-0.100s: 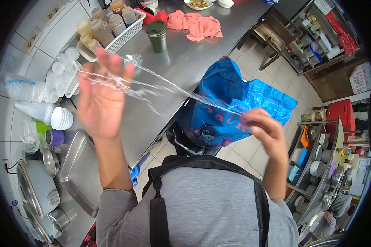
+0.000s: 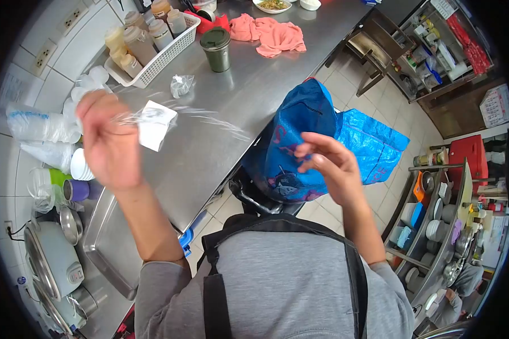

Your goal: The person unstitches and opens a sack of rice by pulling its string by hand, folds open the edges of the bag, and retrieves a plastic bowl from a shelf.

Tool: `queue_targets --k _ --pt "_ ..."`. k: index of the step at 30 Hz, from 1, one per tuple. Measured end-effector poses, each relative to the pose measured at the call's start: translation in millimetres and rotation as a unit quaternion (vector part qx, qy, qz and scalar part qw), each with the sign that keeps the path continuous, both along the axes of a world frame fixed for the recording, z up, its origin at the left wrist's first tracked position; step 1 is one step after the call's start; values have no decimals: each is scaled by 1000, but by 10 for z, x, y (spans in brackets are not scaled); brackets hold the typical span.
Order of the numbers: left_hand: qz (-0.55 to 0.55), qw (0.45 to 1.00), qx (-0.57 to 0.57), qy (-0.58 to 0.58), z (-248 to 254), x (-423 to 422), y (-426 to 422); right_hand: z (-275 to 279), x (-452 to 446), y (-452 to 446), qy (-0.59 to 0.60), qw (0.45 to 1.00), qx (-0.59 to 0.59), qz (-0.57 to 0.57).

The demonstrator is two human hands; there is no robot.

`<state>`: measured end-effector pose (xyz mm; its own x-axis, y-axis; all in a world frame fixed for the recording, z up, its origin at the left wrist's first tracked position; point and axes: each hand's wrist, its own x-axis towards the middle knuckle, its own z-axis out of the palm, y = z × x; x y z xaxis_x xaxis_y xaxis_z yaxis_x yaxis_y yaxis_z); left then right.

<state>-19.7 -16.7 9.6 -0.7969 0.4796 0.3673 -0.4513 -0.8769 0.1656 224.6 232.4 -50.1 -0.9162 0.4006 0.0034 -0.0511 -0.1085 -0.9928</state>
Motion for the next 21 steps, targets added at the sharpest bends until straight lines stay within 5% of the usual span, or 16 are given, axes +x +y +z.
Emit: queue_targets --k 2,3,5,9,12,15,19,21 --pt "-86 991 90 54 12 -305 -184 -71 -181 -58 10 983 177 -56" --pt "-46 997 48 28 151 -250 -161 -97 -265 23 97 884 446 -102" --pt "-62 994 -21 89 337 -188 -29 32 -439 147 109 766 604 -192" --pt "-80 966 -124 213 515 -302 221 -29 -735 466 47 713 635 -294" --pt "-51 951 -211 219 625 -284 375 -143 -525 579 -6 772 606 -194" --pt "-56 928 -303 212 459 -412 519 -216 -307 495 41 772 602 -200" --pt "-69 858 -418 291 104 -474 780 -470 -1 367 45 779 575 -247" --pt "-12 753 -515 410 -138 -476 968 -536 102 283 37 777 569 -268"
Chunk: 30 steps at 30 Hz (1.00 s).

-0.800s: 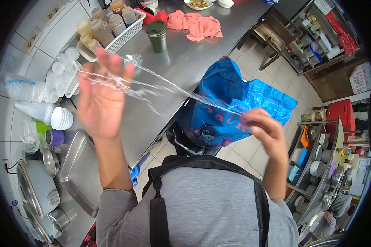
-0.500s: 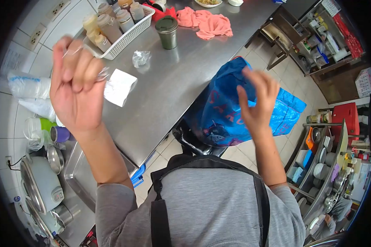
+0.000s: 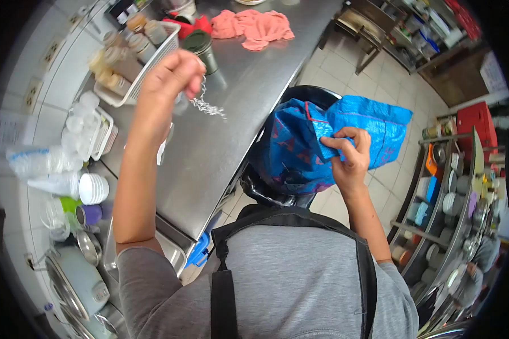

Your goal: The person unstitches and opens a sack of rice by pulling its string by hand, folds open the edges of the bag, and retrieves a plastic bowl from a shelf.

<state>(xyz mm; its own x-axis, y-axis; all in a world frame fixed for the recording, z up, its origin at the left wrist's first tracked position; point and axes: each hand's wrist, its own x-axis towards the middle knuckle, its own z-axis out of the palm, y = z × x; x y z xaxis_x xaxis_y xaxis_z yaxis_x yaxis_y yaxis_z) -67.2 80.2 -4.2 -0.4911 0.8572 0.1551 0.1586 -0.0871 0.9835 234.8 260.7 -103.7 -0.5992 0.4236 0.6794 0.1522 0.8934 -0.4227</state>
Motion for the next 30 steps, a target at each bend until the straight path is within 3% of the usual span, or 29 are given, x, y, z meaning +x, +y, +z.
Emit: queue_targets --k 2,4,7,10,13,16,18,21,24,30 --pt "-18 975 -88 202 -337 -24 124 -64 63 -37 7 1000 13 -3" --pt "-69 888 -154 427 -606 -71 168 -87 91 -67 12 1000 23 -3" --pt "-73 801 -293 517 -478 35 250 -105 130 -79 -4 1000 9 -5" --pt "-54 713 -496 493 -178 119 478 -139 109 -82 11 1000 4 -10" --pt "-31 685 -333 647 -253 110 388 -159 120 -75 15 1000 -2 -9" --pt "-59 800 -147 579 -323 372 574 -179 136 -95 15 1000 -16 -6" --pt "-116 840 -53 527 -357 694 786 -190 135 -106 21 1000 -21 -4" --pt "-175 850 -4 497 -668 951 1021 -236 148 -141 29 999 -25 7" --pt "-209 838 -23 504 -783 802 1005 -253 210 -161 22 999 -35 24" --pt "-148 848 -69 505 -405 823 605 -411 346 -175 9 998 -57 29"
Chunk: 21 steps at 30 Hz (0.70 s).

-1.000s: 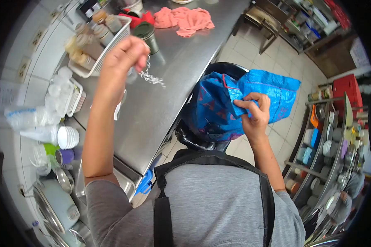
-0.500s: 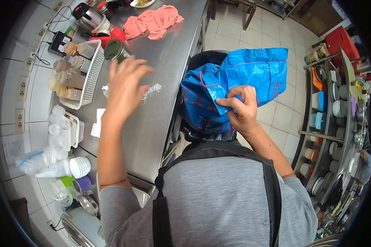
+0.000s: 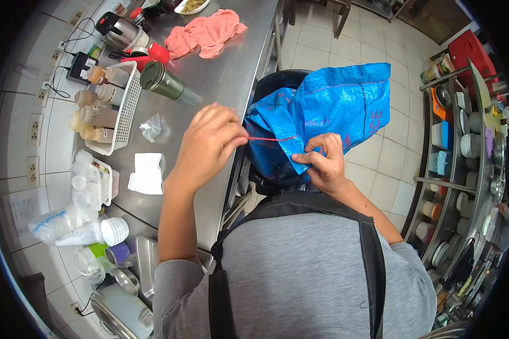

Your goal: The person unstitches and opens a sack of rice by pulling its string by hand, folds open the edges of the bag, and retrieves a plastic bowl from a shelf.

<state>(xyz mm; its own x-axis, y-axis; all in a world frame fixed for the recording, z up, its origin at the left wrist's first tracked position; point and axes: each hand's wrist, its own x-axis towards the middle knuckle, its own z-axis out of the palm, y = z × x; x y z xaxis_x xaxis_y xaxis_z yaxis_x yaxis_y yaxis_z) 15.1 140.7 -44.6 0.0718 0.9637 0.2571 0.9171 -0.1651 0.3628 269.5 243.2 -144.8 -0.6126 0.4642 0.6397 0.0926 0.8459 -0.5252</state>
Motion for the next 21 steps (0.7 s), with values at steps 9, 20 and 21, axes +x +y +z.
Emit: queue_targets --k 9,20,21 --pt "79 982 68 -158 131 443 -324 163 52 332 -36 996 -60 58" --pt "116 963 188 -154 274 1091 -32 780 -106 310 59 959 -170 219" --pt "127 957 187 -180 256 1124 -36 779 -84 316 66 956 -183 218"
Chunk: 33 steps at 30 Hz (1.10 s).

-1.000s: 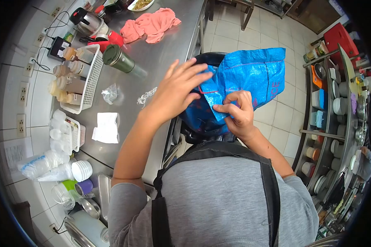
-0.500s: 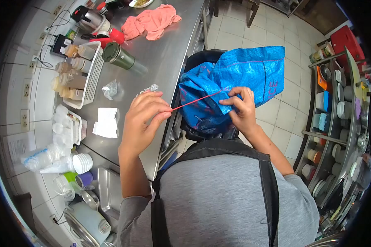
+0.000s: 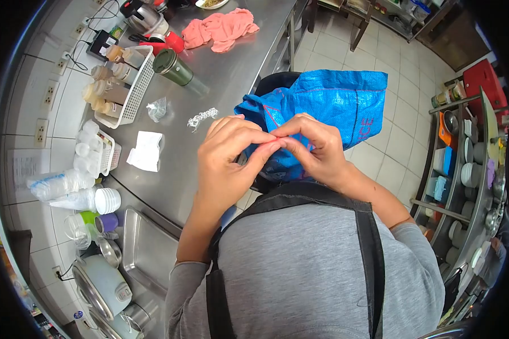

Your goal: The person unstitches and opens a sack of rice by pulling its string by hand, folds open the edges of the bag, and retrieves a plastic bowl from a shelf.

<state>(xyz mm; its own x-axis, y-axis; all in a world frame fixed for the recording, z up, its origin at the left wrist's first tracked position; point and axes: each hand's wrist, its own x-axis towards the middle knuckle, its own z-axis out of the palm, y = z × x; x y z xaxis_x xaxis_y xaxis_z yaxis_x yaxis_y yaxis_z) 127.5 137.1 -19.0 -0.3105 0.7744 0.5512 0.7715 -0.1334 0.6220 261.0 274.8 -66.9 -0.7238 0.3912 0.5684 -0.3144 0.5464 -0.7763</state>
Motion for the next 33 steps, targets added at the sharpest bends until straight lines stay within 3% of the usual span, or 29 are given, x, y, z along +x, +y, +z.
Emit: queue_targets --k 4,9,21,33 --pt "46 982 -13 -182 39 136 4 51 64 -20 -46 978 -199 40" --pt "55 983 -9 -172 6 129 20 2 38 33 -46 958 -268 84" --pt "61 981 -1 -185 -16 72 58 10 -75 65 -42 974 -208 76" --pt "64 978 -29 -198 -12 -32 14 -26 -134 60 -25 973 -219 71"
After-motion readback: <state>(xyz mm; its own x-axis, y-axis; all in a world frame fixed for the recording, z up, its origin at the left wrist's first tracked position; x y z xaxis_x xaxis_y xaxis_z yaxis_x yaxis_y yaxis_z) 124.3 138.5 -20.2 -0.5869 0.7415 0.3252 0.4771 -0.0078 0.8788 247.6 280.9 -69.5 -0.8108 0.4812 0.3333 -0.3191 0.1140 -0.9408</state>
